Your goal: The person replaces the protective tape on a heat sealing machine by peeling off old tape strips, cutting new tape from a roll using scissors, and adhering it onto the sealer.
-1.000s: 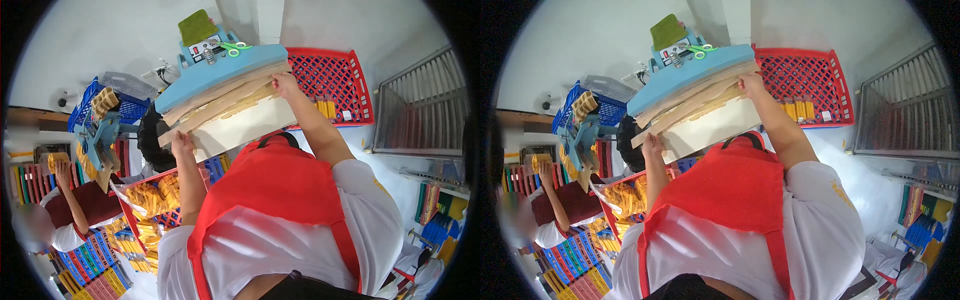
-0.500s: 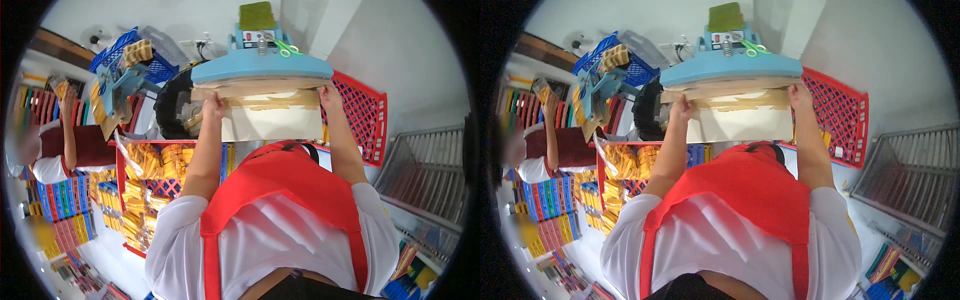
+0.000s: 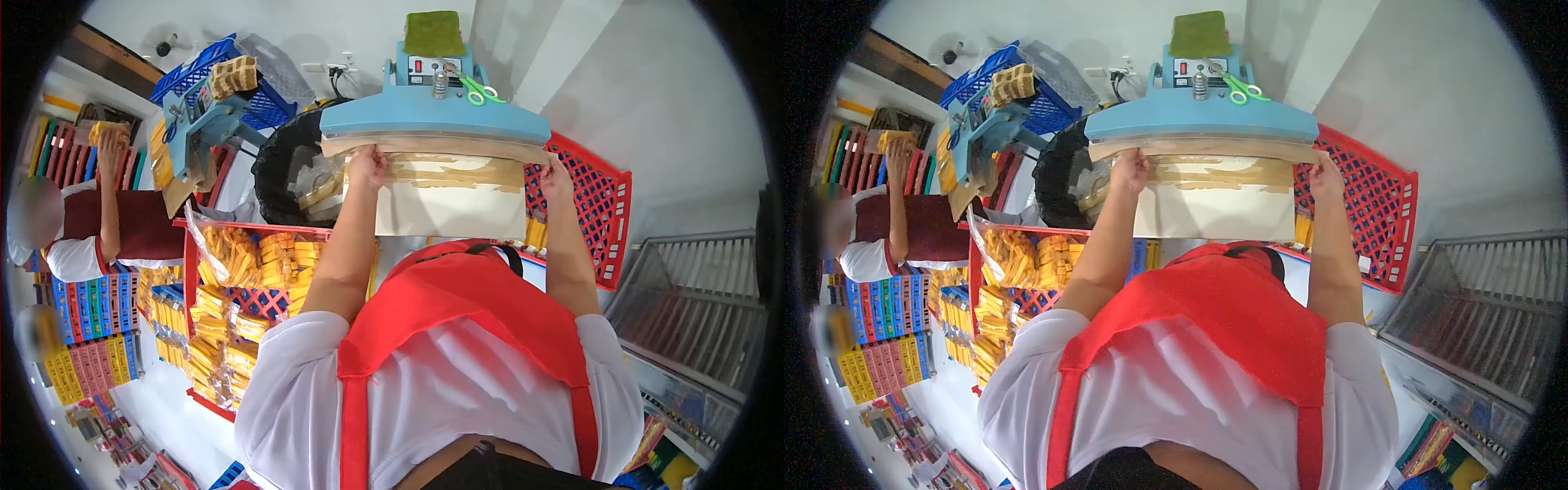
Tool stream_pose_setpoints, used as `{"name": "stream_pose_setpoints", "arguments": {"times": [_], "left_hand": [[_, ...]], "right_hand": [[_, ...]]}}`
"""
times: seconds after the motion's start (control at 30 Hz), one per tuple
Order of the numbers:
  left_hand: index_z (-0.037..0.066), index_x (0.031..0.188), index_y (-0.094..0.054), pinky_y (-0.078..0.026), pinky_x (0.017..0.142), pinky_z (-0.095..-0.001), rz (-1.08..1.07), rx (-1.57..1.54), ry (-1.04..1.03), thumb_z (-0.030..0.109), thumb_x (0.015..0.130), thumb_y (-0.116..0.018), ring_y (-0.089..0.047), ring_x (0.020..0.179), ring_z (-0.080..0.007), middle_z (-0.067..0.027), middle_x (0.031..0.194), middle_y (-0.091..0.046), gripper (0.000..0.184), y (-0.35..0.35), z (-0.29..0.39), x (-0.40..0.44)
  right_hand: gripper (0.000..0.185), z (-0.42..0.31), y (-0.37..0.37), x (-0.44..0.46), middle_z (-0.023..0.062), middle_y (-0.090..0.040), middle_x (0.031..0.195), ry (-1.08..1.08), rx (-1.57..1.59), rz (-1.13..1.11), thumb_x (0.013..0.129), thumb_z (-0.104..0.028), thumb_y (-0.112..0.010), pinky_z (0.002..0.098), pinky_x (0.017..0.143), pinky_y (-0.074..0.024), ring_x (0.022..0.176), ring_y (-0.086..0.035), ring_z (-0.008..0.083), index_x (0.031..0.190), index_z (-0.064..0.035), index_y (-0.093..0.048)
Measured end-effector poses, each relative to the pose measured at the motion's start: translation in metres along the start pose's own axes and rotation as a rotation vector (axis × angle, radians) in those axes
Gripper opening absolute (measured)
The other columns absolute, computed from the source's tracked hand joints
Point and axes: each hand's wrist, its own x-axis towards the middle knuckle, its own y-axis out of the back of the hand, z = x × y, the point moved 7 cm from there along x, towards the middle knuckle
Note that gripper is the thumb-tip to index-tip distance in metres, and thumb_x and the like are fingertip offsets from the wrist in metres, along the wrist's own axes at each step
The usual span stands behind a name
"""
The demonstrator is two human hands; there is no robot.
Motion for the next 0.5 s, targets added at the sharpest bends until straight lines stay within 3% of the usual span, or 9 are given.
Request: {"name": "stream_pose_setpoints", "arguments": {"times": [0.1,0.13,0.23,0.3,0.5], "left_hand": [[0.01,0.082,-0.048,-0.04,0.042,-0.0193,0.02,0.003,-0.047,0.012,0.081,-0.048,-0.047,0.053,-0.01,-0.0004,0.062,-0.048,0.002,0.0,0.014,-0.007],[0.01,0.083,-0.047,-0.04,0.042,-0.0197,0.024,-0.027,-0.074,0.011,0.081,-0.048,-0.047,0.053,-0.0099,-0.001,0.063,-0.049,0.003,0.007,0.014,-0.002],[0.009,0.088,-0.047,-0.041,0.042,-0.0206,0.053,-0.12,-0.142,0.012,0.081,-0.049,-0.048,0.055,-0.01,-0.0031,0.07,-0.052,0.007,0.019,0.022,0.004],[0.009,0.092,-0.047,-0.042,0.045,-0.0203,0.107,-0.148,-0.16,0.013,0.082,-0.047,-0.049,0.057,-0.0103,-0.0029,0.076,-0.053,0.01,0.024,0.029,0.007],[0.008,0.101,-0.047,-0.044,0.05,-0.0195,0.089,-0.175,-0.182,0.011,0.083,-0.045,-0.051,0.064,-0.0109,-0.0026,0.082,-0.054,0.018,0.046,0.041,0.04]], "right_hand": [[0.012,0.002,-0.008,-0.005,-0.0018,-0.055,0.073,0.036,-0.066,-0.132,0.082,-0.009,-0.045,0.0142,0.041,-0.0357,0.051,-0.043,0.0045,0.087,-0.0048,-0.055],[0.009,0.001,-0.013,-0.011,0.0013,-0.057,0.076,0.043,-0.027,-0.16,0.078,-0.005,-0.051,0.0149,0.042,-0.0385,0.053,-0.047,0.0055,0.084,-0.0027,-0.056],[0.01,0.004,-0.014,-0.019,0.0009,-0.056,0.074,0.047,0.077,-0.085,0.077,-0.005,-0.052,0.0147,0.041,-0.0373,0.054,-0.047,0.0047,0.084,-0.0017,-0.056],[0.01,0.009,-0.027,-0.024,0.0011,-0.055,0.07,0.007,0.037,-0.227,0.076,-0.003,-0.052,0.0159,0.044,-0.0385,0.055,-0.048,0.006,0.085,-0.0013,-0.056],[0.015,0.018,-0.031,-0.019,0.0049,-0.053,0.073,-0.02,0.072,-0.14,0.077,0.002,-0.047,0.0224,0.052,-0.0428,0.059,-0.05,0.0136,0.092,0.0003,-0.048]]}}
